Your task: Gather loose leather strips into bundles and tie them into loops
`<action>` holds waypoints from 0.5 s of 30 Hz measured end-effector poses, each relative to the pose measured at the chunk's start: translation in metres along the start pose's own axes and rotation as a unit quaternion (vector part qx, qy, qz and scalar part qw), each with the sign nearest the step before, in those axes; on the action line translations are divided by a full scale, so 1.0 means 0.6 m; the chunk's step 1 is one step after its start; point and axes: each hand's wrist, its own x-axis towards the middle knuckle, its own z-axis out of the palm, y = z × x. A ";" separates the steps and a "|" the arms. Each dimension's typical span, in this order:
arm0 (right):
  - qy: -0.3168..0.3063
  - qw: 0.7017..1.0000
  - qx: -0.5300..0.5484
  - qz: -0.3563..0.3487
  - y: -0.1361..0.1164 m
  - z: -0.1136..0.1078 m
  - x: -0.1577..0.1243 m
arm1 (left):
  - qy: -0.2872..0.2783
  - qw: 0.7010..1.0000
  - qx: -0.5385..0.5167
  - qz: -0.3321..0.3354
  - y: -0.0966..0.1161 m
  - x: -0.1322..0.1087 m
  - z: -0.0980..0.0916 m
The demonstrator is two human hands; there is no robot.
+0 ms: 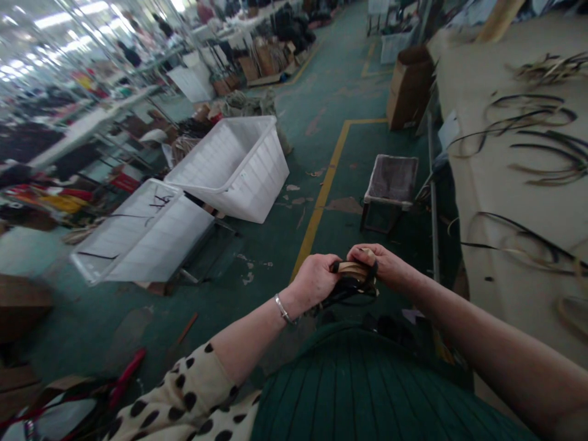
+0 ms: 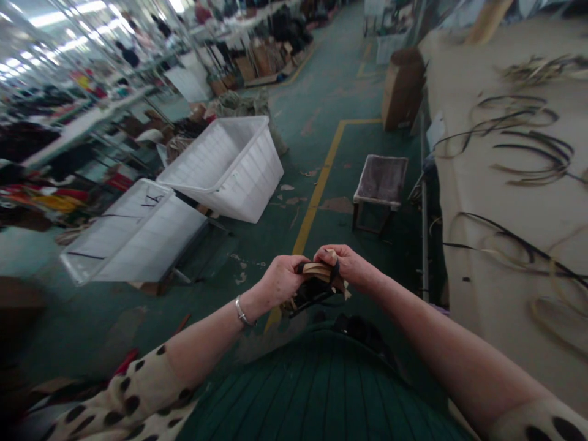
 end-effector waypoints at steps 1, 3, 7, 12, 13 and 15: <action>0.008 1.000 0.001 0.005 0.002 -0.001 0.001 | 0.008 1.000 0.006 -0.006 -0.001 0.003 0.003; 0.027 0.999 -0.001 0.019 0.004 -0.005 0.003 | 0.018 1.000 0.012 -0.009 -0.002 0.010 0.006; 0.187 0.971 -0.128 -0.073 -0.006 -0.021 -0.004 | 0.038 0.996 -0.065 -0.057 -0.006 0.024 0.009; 0.253 0.911 -0.289 -0.150 -0.033 -0.009 -0.038 | 0.094 0.945 -0.278 -0.141 -0.008 0.036 0.023; 0.212 0.924 -0.293 -0.120 -0.032 -0.001 -0.041 | 0.102 0.937 -0.304 -0.141 -0.008 0.036 0.028; 0.152 0.949 -0.272 -0.040 -0.020 0.017 -0.038 | 0.116 0.924 -0.340 -0.128 -0.005 0.036 0.039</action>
